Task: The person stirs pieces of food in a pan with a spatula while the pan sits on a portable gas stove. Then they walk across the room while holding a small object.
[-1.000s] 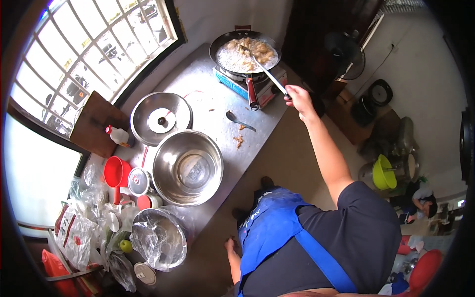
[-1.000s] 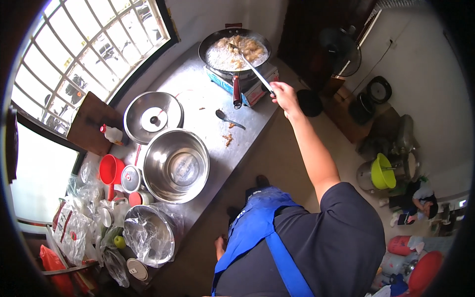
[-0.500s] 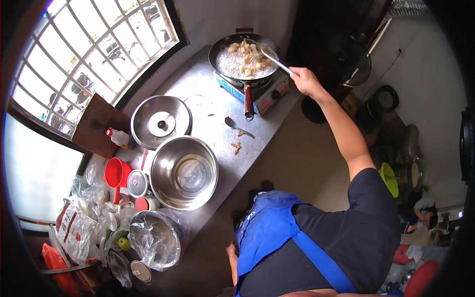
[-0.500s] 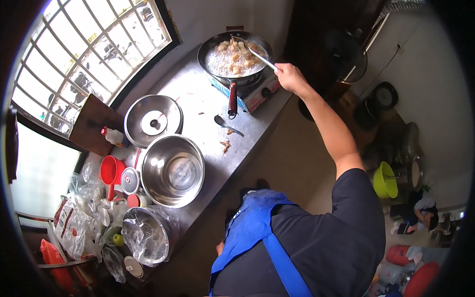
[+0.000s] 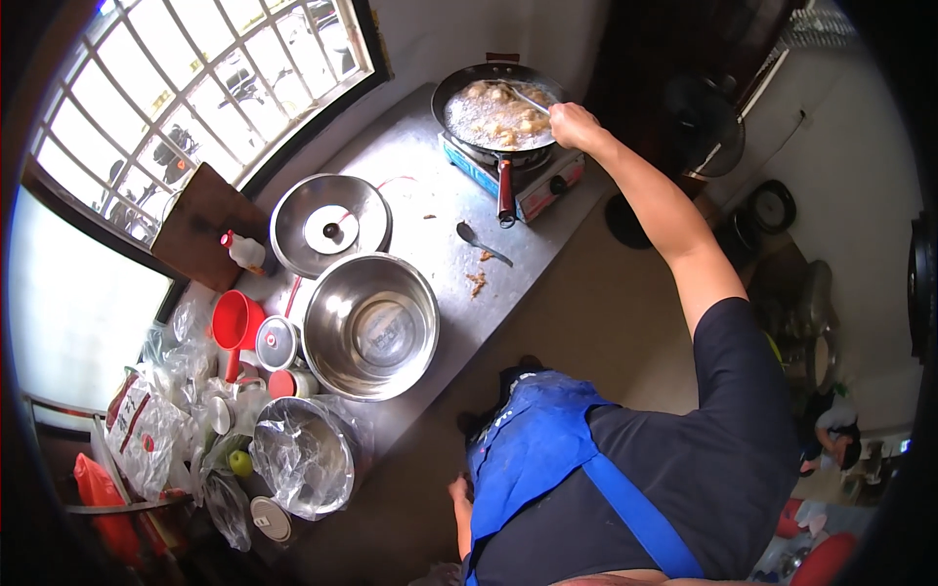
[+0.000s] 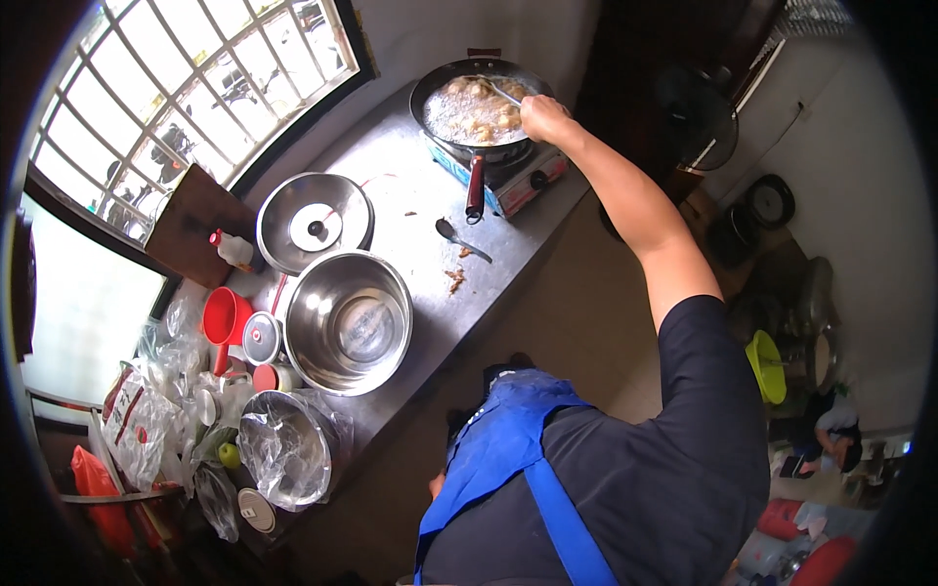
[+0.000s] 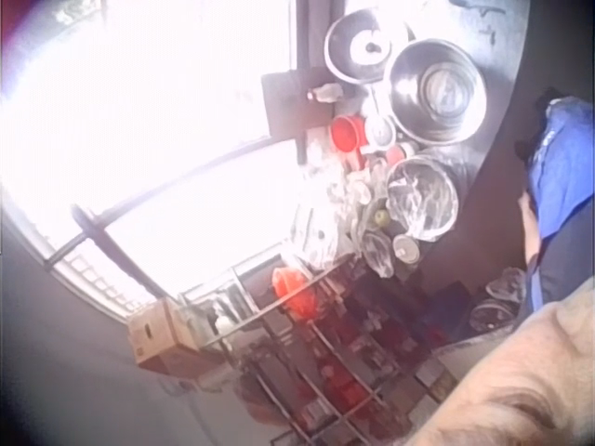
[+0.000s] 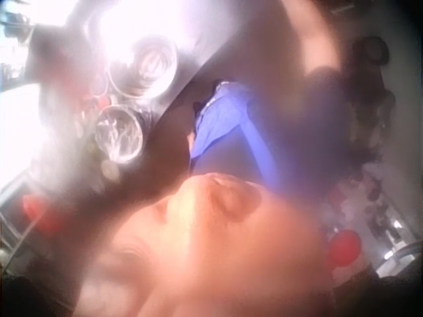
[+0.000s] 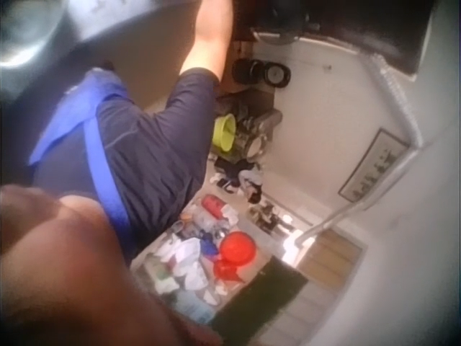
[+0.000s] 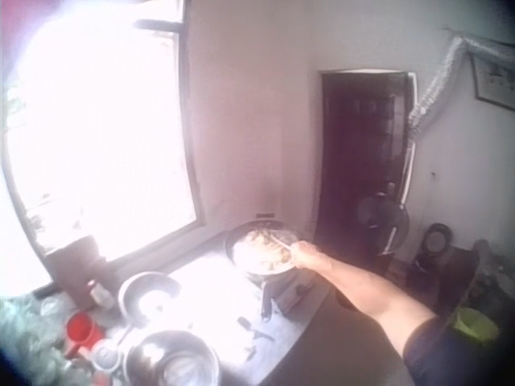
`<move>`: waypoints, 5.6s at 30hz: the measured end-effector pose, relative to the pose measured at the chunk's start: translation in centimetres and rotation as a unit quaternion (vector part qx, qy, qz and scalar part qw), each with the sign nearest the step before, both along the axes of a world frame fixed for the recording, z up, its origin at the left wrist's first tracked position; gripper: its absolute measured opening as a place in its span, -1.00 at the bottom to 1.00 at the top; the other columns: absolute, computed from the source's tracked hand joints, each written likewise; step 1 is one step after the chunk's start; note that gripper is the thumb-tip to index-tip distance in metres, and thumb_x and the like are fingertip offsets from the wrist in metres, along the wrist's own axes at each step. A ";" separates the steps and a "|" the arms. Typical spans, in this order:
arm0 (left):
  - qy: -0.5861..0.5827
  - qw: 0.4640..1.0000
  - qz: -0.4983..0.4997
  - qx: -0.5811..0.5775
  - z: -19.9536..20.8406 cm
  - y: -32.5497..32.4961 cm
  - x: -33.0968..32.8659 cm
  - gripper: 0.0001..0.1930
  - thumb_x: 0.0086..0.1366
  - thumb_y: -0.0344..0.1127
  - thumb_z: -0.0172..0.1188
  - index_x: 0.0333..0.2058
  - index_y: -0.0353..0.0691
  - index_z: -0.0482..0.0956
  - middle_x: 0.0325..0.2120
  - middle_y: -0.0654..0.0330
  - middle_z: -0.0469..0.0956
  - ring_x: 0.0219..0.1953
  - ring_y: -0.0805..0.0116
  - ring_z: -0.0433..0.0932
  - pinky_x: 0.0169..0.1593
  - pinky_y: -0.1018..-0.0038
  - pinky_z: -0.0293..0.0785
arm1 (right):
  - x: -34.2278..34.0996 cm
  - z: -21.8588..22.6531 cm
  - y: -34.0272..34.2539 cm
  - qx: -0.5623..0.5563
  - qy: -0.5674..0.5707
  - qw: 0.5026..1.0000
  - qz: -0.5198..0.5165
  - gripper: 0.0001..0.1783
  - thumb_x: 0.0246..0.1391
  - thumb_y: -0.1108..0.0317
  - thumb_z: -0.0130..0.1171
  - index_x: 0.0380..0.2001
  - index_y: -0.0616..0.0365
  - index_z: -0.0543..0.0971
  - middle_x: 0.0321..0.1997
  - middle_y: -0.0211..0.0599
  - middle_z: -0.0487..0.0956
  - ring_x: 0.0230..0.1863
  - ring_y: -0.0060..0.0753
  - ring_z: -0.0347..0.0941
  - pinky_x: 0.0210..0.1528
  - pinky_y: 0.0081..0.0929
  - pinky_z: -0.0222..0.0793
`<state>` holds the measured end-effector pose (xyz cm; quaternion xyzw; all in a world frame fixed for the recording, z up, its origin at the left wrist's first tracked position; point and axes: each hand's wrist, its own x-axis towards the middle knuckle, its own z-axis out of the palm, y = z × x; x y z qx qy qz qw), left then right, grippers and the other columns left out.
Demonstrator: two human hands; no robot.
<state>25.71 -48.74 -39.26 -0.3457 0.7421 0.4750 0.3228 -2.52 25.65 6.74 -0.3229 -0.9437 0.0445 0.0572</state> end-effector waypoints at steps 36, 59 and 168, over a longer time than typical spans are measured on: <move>-0.072 0.994 -0.058 -0.054 7.2 1.8 -2.7 -0.56 0.31 -0.12 0.29 -0.15 -0.51 0.68 -0.22 -0.01 0.69 -0.16 0.17 0.59 -0.04 0.23 0.48 | 8.6 1.2 -4.2 0.204 -0.022 0.965 0.164 -0.70 0.34 0.33 -0.06 -0.13 0.19 0.65 -0.40 -0.10 0.69 -0.33 0.00 0.66 -0.29 -0.04 0.55; -0.086 0.989 0.106 0.053 -2.9 -1.0 3.9 -0.77 0.44 -0.28 0.16 -0.32 -0.35 0.60 -0.57 0.19 0.56 -0.65 0.31 0.44 -0.55 0.32 0.37 | 3.0 5.9 2.8 -0.241 0.110 0.964 -0.016 -0.66 0.33 0.12 0.15 -0.01 0.06 0.71 -0.48 -0.24 0.66 -0.46 -0.36 0.56 -0.35 -0.31 0.47; -0.047 0.993 0.092 0.050 2.3 2.9 -3.7 -0.72 0.40 -0.20 0.19 -0.37 -0.31 0.62 -0.78 0.23 0.40 -0.84 0.38 0.31 -0.74 0.40 0.18 | 11.4 -1.8 -4.7 -0.655 0.366 0.650 -0.124 -0.73 0.45 0.22 0.04 0.01 0.17 0.54 -0.57 -0.59 0.32 -0.76 -0.85 -0.01 -0.77 -0.75 -0.13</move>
